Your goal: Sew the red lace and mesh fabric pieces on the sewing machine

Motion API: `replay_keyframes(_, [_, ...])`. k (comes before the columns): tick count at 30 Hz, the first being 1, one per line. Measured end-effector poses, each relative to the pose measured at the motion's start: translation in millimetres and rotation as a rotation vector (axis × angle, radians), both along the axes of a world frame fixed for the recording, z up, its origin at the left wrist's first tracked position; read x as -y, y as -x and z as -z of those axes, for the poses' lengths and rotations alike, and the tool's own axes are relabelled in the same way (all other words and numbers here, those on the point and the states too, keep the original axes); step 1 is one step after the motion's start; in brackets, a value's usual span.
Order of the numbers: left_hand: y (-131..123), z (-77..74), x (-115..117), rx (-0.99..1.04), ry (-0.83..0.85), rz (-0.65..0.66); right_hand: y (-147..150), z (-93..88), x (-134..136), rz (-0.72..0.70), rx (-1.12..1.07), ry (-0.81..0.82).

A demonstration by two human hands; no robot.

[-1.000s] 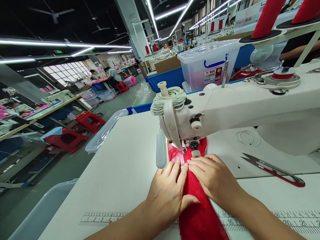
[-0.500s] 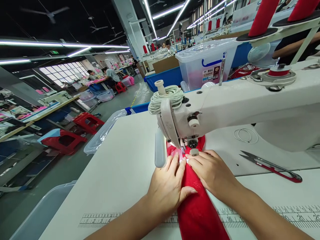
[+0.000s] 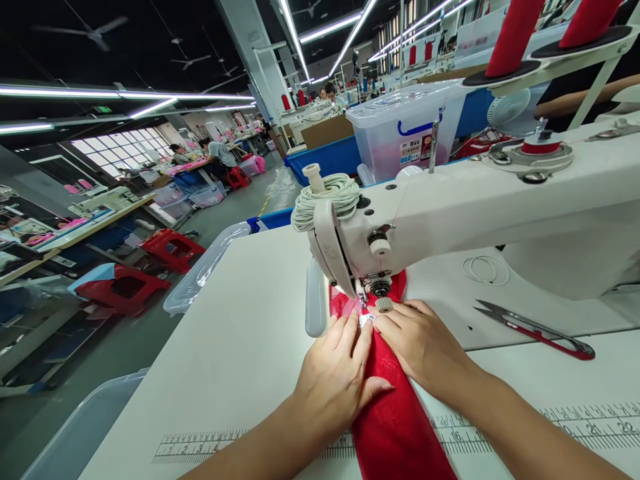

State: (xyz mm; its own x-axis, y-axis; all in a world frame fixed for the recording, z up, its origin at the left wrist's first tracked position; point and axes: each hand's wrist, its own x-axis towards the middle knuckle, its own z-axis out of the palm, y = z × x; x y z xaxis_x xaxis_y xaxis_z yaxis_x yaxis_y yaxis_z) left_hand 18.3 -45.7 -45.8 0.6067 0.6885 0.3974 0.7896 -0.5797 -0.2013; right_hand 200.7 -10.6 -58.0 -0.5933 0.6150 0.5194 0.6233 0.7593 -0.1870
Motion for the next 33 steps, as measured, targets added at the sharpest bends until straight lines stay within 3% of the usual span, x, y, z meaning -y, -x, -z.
replay_keyframes(9, [1,2.9,-3,-0.033,0.023,-0.012,-1,4.7,-1,0.02,0.017,0.069])
replay_keyframes(18, [2,-5.8,-7,-0.077,0.09,-0.036,-1,4.0,-3,0.017,0.025,0.064])
replay_keyframes(28, [-1,-5.4,-8,-0.083,0.081,-0.052,-2,0.7,-2,0.011,0.041,0.082])
replay_keyframes(33, [14,-0.1,-14,-0.049,0.089,-0.044,2,1.1,-11,0.08,-0.019,0.059])
